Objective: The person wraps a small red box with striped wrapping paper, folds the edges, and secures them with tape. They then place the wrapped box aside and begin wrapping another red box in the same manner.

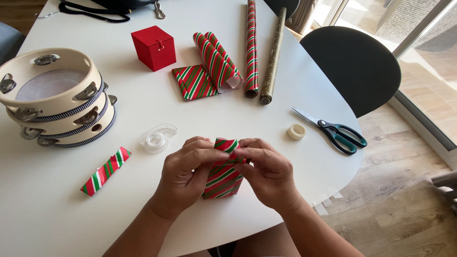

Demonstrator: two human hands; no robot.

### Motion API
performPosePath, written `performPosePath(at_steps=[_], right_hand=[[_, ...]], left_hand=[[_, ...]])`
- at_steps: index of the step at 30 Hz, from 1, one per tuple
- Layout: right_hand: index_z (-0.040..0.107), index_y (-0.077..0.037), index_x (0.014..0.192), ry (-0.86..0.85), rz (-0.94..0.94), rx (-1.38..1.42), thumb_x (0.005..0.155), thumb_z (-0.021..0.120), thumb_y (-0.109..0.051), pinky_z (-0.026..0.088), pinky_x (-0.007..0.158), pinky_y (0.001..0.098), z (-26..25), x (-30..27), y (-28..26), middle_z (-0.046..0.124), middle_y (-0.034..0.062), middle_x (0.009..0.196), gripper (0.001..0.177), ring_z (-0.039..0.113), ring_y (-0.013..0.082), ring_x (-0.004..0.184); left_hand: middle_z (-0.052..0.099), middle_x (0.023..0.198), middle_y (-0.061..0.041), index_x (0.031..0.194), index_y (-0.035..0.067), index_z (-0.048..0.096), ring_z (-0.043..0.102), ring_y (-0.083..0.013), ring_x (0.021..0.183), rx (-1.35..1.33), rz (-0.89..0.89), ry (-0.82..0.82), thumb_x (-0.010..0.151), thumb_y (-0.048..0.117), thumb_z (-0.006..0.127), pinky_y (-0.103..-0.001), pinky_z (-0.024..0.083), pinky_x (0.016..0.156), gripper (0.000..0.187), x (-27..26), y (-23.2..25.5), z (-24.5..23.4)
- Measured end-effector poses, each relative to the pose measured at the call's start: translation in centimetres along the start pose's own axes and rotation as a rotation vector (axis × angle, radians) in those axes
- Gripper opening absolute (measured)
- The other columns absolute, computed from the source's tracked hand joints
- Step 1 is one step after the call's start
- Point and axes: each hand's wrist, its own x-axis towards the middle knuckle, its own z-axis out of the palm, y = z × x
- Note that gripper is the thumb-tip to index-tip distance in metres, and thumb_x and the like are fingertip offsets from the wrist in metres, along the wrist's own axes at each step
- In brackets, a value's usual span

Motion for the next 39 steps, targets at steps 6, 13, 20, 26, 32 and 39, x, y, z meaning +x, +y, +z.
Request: performPosePath(at_steps=[6, 13, 20, 26, 32, 39], right_hand=[[0.064, -0.002, 0.137, -0.015, 0.012, -0.148, 0.092, 0.073, 0.012, 0.059, 0.096, 0.0299, 0.4, 0.3, -1.4, 0.066, 0.0136, 0.122, 0.048, 0.066, 0.0191, 0.114], [0.066, -0.001, 0.128, -0.049, 0.036, -0.152, 0.093, 0.075, 0.011, 0.061, 0.090, 0.0292, 0.1, 0.1, -1.6, 0.068, 0.0125, 0.123, 0.039, 0.069, 0.0169, 0.107], [0.066, 0.000, 0.119, 0.113, 0.092, 0.106, 0.091, 0.072, 0.015, 0.062, 0.092, 0.0327, 0.4, -0.9, -0.3, 0.071, 0.0153, 0.114, 0.032, 0.071, 0.0189, 0.106], [0.069, 0.001, 0.107, 0.096, -0.012, -0.031, 0.091, 0.073, 0.013, 0.063, 0.092, 0.0324, 0.2, -1.2, -0.2, 0.074, 0.0163, 0.114, 0.021, 0.073, 0.0202, 0.106], [0.069, 0.000, 0.112, 0.019, -0.125, -0.127, 0.090, 0.077, 0.009, 0.055, 0.120, 0.0465, 0.0, -0.3, -0.8, 0.073, 0.0119, 0.106, 0.025, 0.071, 0.0203, 0.109], [0.073, -0.007, 0.109, -0.023, -0.058, -0.286, 0.084, 0.086, 0.000, 0.061, 0.104, 0.0410, 0.0, 0.2, -1.8, 0.060, 0.0084, 0.123, 0.029, 0.065, 0.0213, 0.114]], left_hand=[[0.066, 0.096, -0.004, 0.129, 0.014, 0.069, 0.065, -0.0203, 0.091, 0.154, -0.082, -0.009, 0.083, 0.003, 0.081, -0.039, 0.055, 0.103, 0.049, 1.3, 2.0, -0.4], [0.064, 0.088, -0.003, 0.137, 0.012, 0.067, 0.061, -0.0217, 0.090, 0.085, -0.134, -0.178, 0.082, -0.002, 0.075, -0.035, 0.055, 0.084, 0.057, 2.4, 2.9, -0.9], [0.064, 0.082, 0.001, 0.122, 0.016, 0.075, 0.063, -0.0183, 0.091, 0.024, -0.159, -0.130, 0.083, -0.001, 0.078, -0.031, 0.057, 0.085, 0.043, 1.8, 2.0, -0.6], [0.060, 0.083, 0.001, 0.116, 0.014, 0.078, 0.064, -0.0150, 0.085, 0.101, -0.210, -0.094, 0.080, 0.003, 0.084, -0.040, 0.049, 0.114, 0.038, 1.7, 2.3, -0.6], [0.054, 0.091, -0.002, 0.108, 0.013, 0.079, 0.061, -0.0158, 0.086, 0.025, -0.321, -0.143, 0.076, 0.000, 0.084, -0.037, 0.054, 0.102, 0.035, 1.6, 2.0, -0.9], [0.053, 0.103, -0.003, 0.097, 0.010, 0.076, 0.059, -0.0196, 0.097, 0.007, -0.197, -0.137, 0.078, -0.004, 0.081, -0.033, 0.054, 0.090, 0.025, 0.8, 1.5, -0.9]])
